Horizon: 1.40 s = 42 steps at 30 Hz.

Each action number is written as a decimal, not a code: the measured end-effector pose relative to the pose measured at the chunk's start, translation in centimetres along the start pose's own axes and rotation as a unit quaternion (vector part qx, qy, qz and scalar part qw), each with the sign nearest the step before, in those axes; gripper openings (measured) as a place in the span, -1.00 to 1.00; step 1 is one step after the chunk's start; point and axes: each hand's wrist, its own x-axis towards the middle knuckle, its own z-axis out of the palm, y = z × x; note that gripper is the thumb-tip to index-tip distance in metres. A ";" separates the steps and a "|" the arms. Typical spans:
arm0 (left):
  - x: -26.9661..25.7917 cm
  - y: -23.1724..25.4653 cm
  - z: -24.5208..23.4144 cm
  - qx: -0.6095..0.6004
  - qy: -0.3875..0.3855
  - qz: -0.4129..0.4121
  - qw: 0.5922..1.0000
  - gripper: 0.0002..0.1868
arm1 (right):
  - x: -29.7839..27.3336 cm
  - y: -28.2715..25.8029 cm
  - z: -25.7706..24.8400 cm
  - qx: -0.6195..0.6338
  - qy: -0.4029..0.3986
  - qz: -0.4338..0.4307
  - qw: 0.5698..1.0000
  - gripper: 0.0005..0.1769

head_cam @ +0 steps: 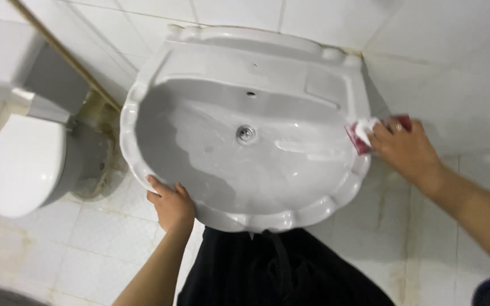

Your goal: Scrub the inside and edges of a bathroom pedestal sink with a red scouring pad.

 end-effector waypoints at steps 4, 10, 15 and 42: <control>0.4 0.2 -0.4 -0.024 0.018 0.009 1.000 -0.13 | -0.4 -3.0 1.8 0.109 0.022 0.078 0.991 -0.52; 1.2 -1.6 0.7 0.011 0.065 0.079 0.995 -0.12 | -2.6 -7.2 0.8 0.306 0.005 0.202 0.930 -0.60; 2.1 -2.6 0.4 0.163 0.111 0.251 0.948 -0.31 | -5.6 -9.2 -0.3 0.318 -0.040 0.194 0.927 -0.63; 7.2 1.1 -3.0 0.385 -0.195 0.466 0.773 -0.64 | -2.5 -11.5 -4.0 0.255 -0.119 0.290 0.915 -0.81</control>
